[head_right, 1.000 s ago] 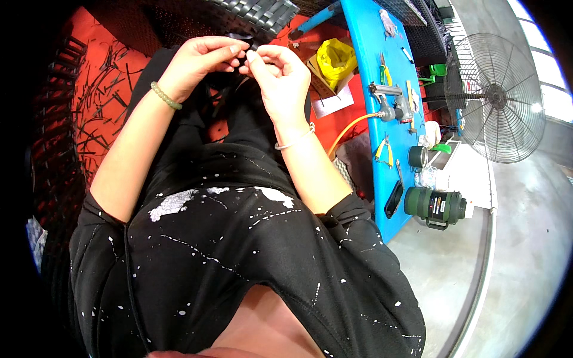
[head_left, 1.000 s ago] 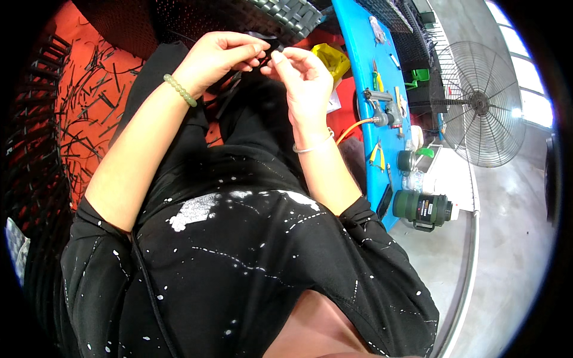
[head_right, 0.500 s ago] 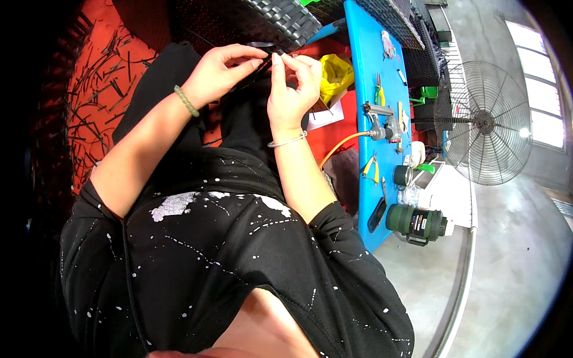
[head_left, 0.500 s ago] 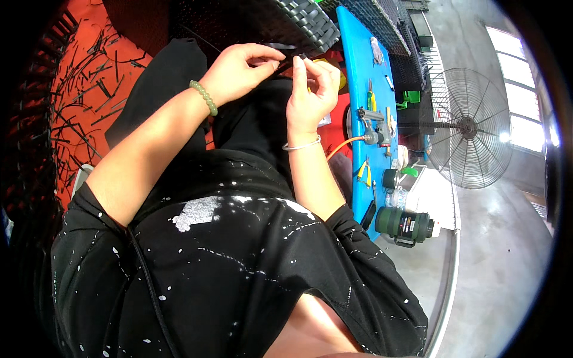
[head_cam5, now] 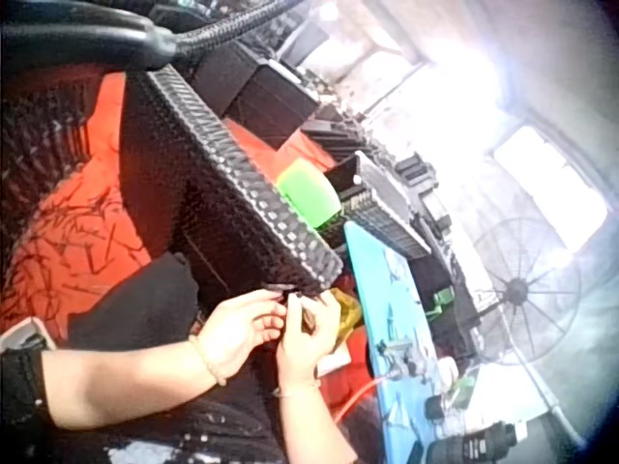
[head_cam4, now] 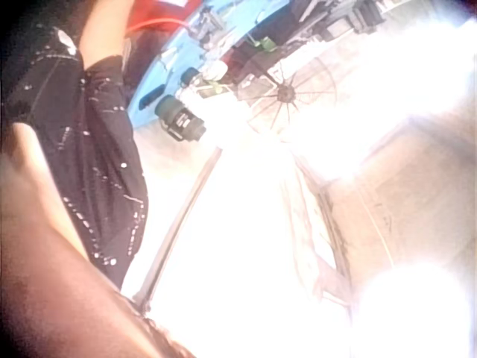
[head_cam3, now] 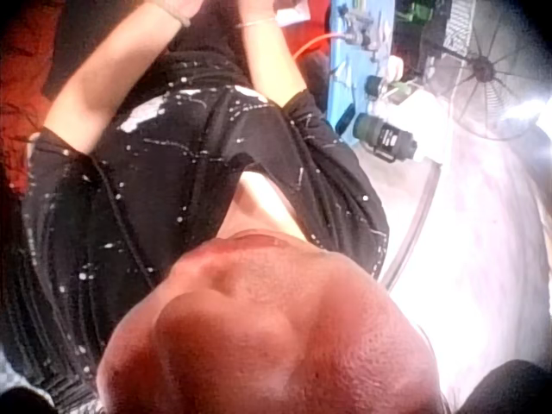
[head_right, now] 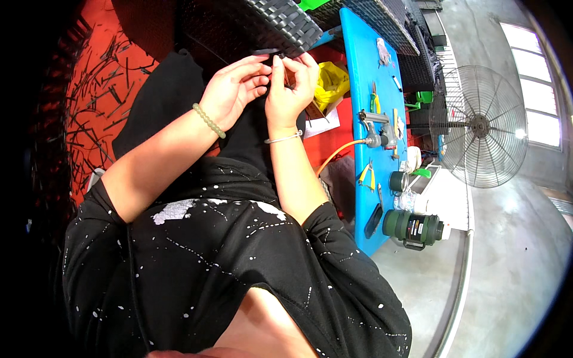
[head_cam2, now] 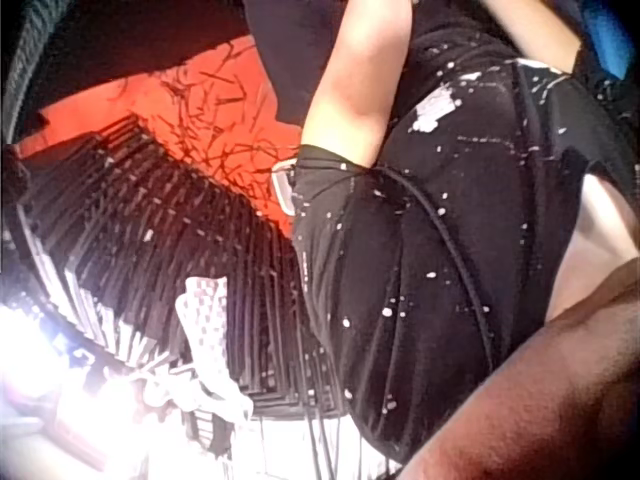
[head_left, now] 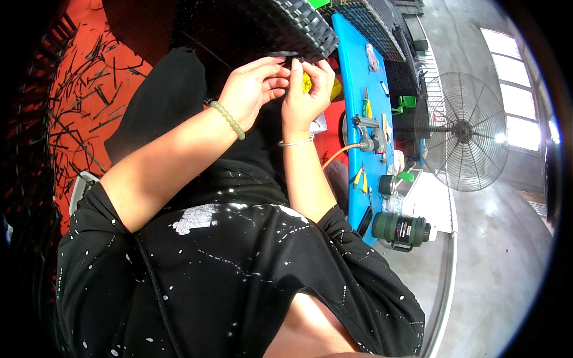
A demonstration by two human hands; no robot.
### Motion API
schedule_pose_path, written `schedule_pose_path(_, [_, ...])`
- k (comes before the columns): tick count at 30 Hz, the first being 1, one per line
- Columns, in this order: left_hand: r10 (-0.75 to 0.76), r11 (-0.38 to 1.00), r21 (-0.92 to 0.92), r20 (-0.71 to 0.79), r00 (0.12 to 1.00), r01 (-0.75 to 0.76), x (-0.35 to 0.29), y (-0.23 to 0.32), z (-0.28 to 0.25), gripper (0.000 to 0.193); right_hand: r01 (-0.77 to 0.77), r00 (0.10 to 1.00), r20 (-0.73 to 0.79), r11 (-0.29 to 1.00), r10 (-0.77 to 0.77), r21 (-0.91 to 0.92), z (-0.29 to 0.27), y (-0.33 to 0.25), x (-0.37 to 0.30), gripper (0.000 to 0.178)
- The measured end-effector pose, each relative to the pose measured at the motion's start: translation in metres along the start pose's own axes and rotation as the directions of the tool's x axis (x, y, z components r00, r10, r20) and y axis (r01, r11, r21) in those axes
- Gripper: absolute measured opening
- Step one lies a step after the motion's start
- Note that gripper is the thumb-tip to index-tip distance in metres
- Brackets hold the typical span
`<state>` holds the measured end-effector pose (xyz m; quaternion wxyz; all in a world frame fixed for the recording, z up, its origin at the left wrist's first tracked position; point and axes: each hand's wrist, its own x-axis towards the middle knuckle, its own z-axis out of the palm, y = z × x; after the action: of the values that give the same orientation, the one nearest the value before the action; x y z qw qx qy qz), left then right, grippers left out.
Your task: The person weaves black plastic strips into the frame of a wicker chair while sitting on the floor. They thread the strips through the existing weave and use a staple gun to secure the ends of the strips to the chair frame.
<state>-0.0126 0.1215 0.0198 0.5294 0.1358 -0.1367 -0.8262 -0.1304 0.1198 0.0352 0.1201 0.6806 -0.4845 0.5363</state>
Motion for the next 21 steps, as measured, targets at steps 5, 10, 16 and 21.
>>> schedule_pose_path(5, [-0.015,0.998,-0.057,-0.046,0.999,0.012,-0.003,-0.001,0.000,0.019,-0.074,0.997,0.004,0.996,0.074,0.044,-0.001,-0.012,-0.002,0.012])
schedule_pose_path(10, [-0.062,0.992,-0.117,-0.067,0.996,0.054,0.002,-0.004,-0.004,0.014,-0.043,0.999,-0.003,0.995,0.043,0.095,0.000,-0.004,-0.008,0.012])
schedule_pose_path(16, [-0.090,0.985,-0.157,-0.075,0.993,0.077,0.003,-0.006,-0.003,0.015,-0.160,0.987,0.031,0.963,0.157,0.218,0.000,-0.011,-0.009,0.013])
schedule_pose_path(21, [-0.097,0.977,-0.200,-0.076,0.992,0.080,0.005,-0.009,-0.005,0.015,-0.209,0.978,0.054,0.933,0.202,0.293,0.002,-0.013,-0.011,0.014])
